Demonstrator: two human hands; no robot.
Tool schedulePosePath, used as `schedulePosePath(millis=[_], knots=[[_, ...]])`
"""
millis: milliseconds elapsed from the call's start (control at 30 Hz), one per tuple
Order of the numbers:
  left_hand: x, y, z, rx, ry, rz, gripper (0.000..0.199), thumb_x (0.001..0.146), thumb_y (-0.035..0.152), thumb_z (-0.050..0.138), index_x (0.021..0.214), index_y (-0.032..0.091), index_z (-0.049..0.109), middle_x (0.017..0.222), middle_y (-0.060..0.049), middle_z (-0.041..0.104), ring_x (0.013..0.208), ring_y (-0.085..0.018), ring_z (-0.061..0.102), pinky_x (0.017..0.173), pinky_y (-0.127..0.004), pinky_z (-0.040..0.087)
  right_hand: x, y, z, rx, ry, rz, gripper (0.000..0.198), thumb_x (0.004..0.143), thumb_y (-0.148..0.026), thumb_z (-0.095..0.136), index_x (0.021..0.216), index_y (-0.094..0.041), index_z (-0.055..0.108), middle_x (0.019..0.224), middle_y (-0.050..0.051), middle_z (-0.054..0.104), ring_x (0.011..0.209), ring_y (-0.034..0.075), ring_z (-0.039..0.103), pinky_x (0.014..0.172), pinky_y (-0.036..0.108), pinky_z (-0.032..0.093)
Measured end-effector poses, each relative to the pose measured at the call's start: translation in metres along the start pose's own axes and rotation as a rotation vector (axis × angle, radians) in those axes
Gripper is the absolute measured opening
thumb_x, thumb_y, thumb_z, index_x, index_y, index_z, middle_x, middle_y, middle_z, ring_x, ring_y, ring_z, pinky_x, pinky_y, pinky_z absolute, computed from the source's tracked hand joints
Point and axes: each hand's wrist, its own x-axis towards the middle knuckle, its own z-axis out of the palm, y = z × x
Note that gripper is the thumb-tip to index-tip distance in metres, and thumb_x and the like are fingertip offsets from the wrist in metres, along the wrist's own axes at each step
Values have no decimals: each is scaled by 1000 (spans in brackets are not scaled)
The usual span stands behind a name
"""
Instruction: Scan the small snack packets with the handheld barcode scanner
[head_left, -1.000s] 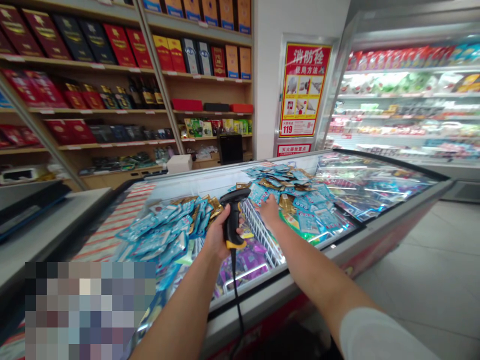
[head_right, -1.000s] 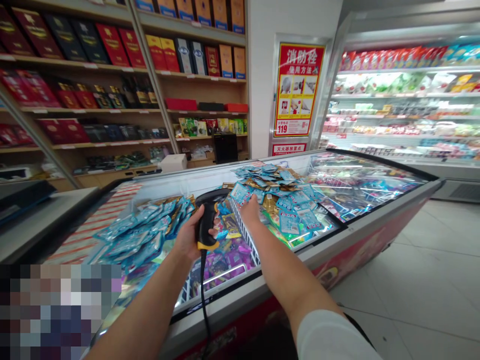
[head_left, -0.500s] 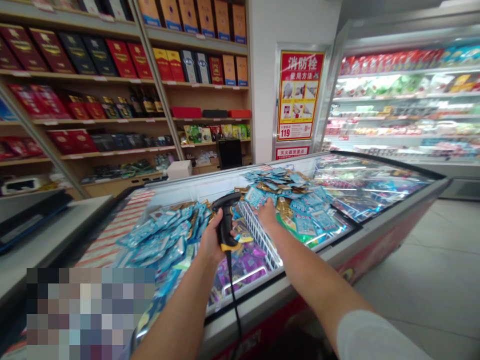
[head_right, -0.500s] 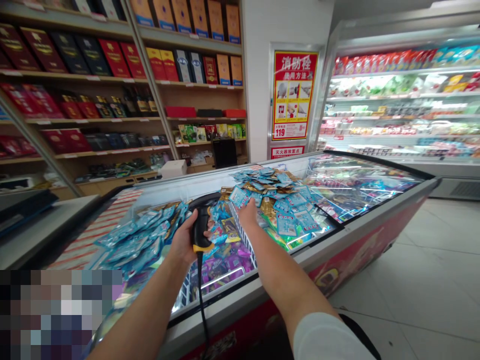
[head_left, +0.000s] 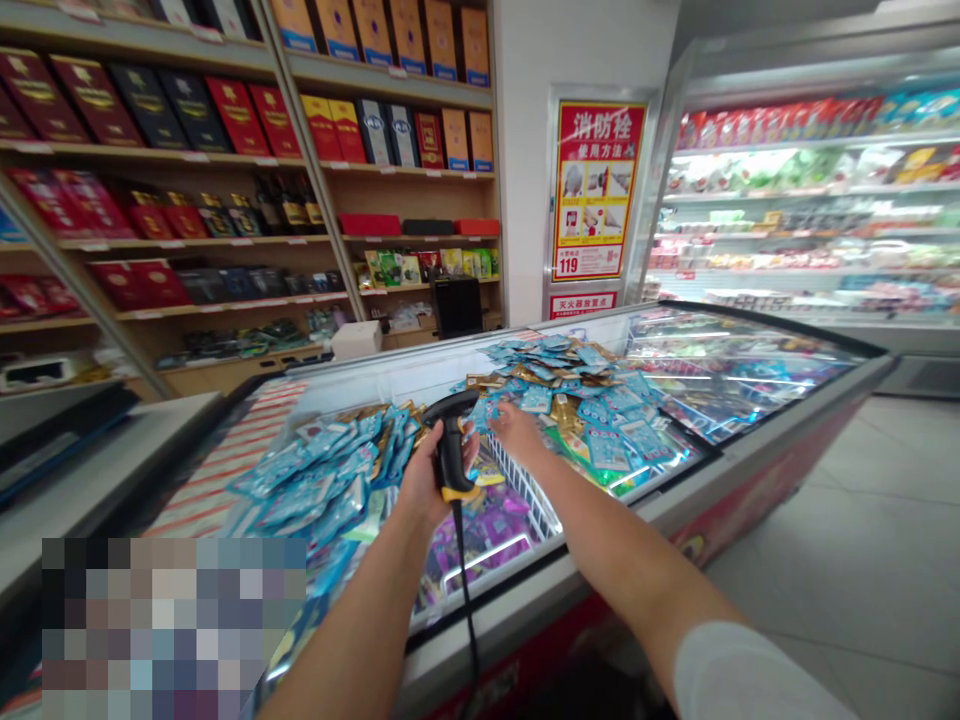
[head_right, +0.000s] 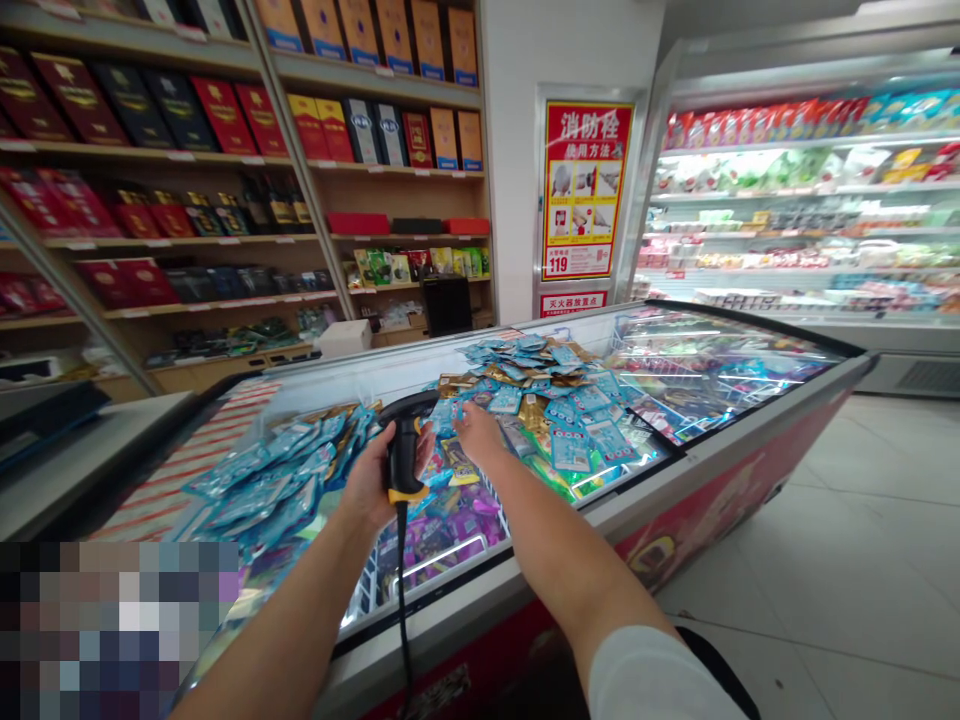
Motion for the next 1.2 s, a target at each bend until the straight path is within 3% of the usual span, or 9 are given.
schedulePosePath(millis=[133,267,467,667,767,933,1000,1100,1200], knots=[[10,-6,-4,27,20,-40,24,88,27,49,94,8,63,82,-12,70,76,-21,69,67,-31,59,-8,-14,-2,-328,-123,-78,21,86,-35,50,86,-19,63,76,4,66,75,18,61,63,25,41],[17,-8,-9,14,-16,-52,27,88,27,49,99,8,62,88,-13,71,81,-22,70,69,-31,59,-9,-22,-2,-478,-161,-71,36,94,-29,31,94,-17,65,89,8,69,83,19,63,67,26,42],[21,-7,-13,11,-73,-10,34,88,28,48,112,8,60,97,-16,70,87,-23,69,70,-31,59,-9,-28,2,-681,-423,-234,36,91,-31,37,92,-17,70,97,12,70,93,24,63,75,29,44],[28,-4,-22,57,-12,-1,31,88,25,47,110,9,62,94,-13,71,88,-23,69,75,-33,58,-31,-40,-14,-667,-306,-148,37,93,-38,34,100,-21,66,98,8,70,92,21,63,77,29,42],[28,-2,-24,90,16,20,29,88,28,47,105,11,64,91,-11,72,88,-22,69,76,-33,57,-51,-36,-54,-665,-223,-89,31,90,-38,41,101,-20,64,99,8,68,92,21,62,77,28,42],[27,-3,-23,108,34,53,27,88,28,47,101,12,65,86,-10,72,86,-21,69,76,-32,57,-91,3,-134,-816,163,141,38,90,-43,43,103,-13,62,101,17,64,100,27,57,84,34,39],[27,-3,-24,100,27,54,26,88,28,48,98,11,65,85,-10,72,84,-21,69,74,-32,57,-99,19,-150,-847,181,240,43,85,-47,52,106,-10,60,102,21,62,102,31,56,84,38,39],[29,-3,-26,81,10,56,24,87,27,49,96,11,65,84,-10,71,82,-20,69,72,-31,58,-100,33,-151,-774,149,299,48,75,-44,66,110,-12,57,104,21,61,101,32,56,84,40,39],[27,-1,-27,70,-18,54,24,88,28,49,96,11,65,87,-11,71,83,-20,69,72,-30,57,-92,33,-136,-589,144,291,55,64,-31,74,112,-17,53,107,13,61,99,27,58,83,36,41]])
